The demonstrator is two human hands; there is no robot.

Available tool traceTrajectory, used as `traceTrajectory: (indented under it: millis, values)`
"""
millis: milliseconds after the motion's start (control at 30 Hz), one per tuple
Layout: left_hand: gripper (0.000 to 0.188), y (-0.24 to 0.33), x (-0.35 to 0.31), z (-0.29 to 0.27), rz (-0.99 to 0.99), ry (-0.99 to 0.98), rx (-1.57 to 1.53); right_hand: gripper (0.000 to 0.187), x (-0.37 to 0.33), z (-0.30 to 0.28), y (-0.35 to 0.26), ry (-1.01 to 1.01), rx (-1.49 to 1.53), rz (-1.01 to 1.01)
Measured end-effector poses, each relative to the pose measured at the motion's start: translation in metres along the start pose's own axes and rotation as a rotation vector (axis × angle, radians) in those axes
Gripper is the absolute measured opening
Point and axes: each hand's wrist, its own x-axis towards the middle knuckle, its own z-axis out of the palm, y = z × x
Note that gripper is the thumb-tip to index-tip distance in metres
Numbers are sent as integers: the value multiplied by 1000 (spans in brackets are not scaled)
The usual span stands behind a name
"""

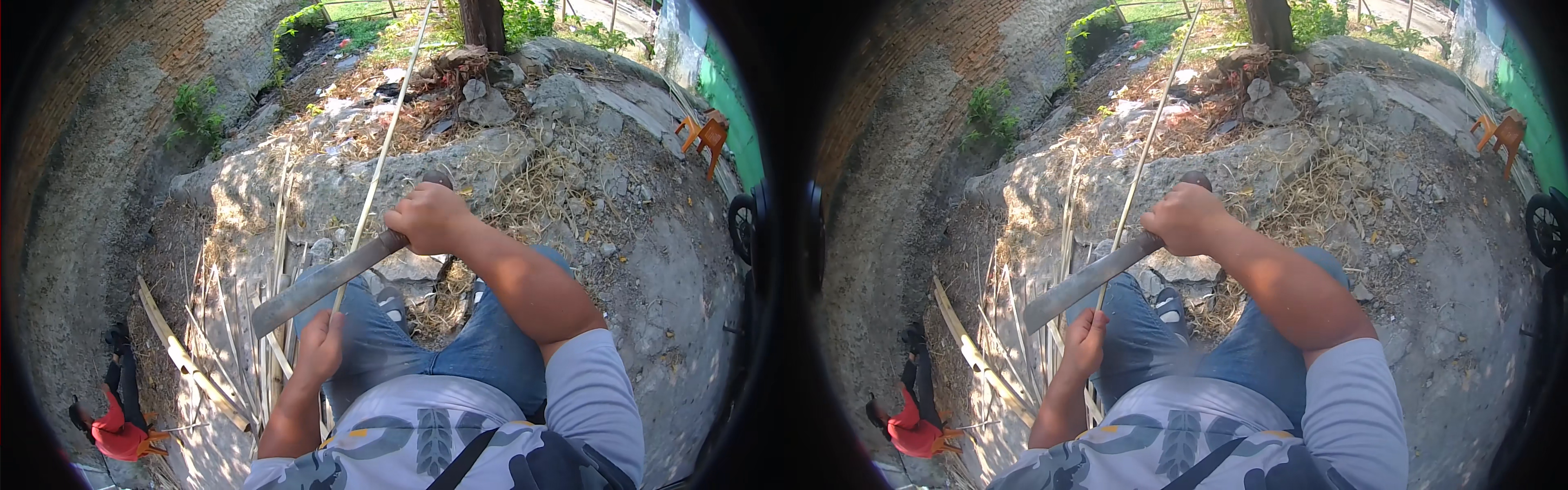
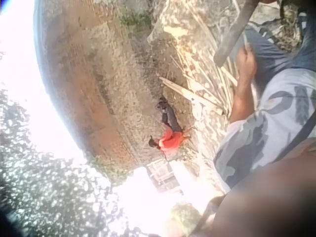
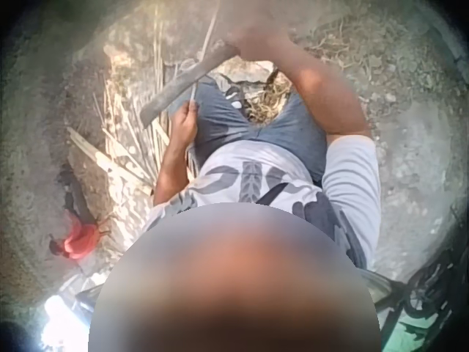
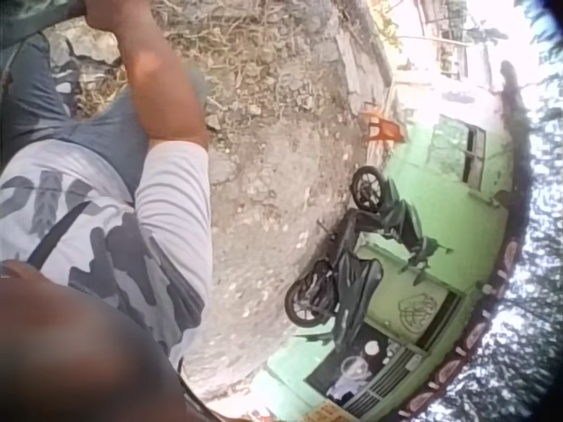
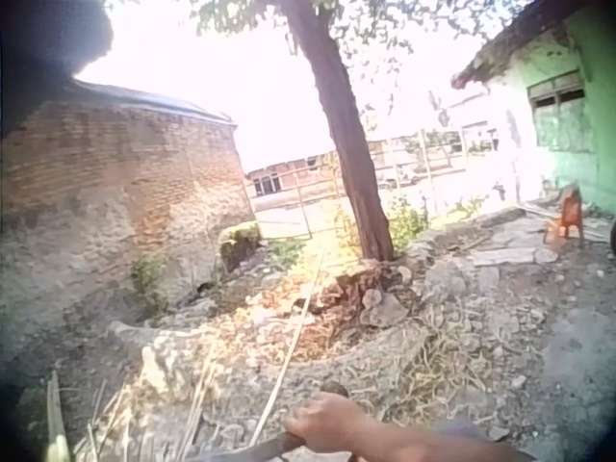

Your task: The person scrapes a bamboo stick with a large knife while other sticks lie on the ground.

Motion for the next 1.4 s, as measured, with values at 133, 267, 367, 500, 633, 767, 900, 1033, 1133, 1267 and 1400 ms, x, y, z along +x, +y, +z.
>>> traceTrajectory:
  millis: [133,267,367,500,633,767,900,1033,1133,1267,1400]
  values:
    - [31,-6,-16,-20,12,-44,-68,13,-8,-7,32,151,-8,154]
    - [30,-12,-21,-31,12,-53,-74,17,-28,-15,68,108,50,546]
    - [30,-10,-21,-28,-37,-45,-88,18,-26,-15,63,119,9,546]
    - [31,-16,-20,-20,-42,-31,-92,18,-20,-10,50,97,36,425]
    - [33,-6,-15,-19,-39,-25,-32,16,-12,-4,20,73,54,136]
    - [34,-16,-16,-25,-6,-40,-14,16,-2,-4,7,26,-17,0]
    - [33,-19,-31,-48,58,-106,47,15,-19,-10,51,47,5,285]
    - [34,-18,-37,-50,8,-93,81,16,-25,-13,62,61,70,678]
    - [35,-25,-38,-49,7,-77,86,18,-24,-14,59,63,45,647]
    - [34,-31,-40,-44,-15,-81,20,17,-22,-10,53,44,42,563]
    - [34,-29,-34,-34,-21,-43,-32,18,-15,-6,30,25,44,393]
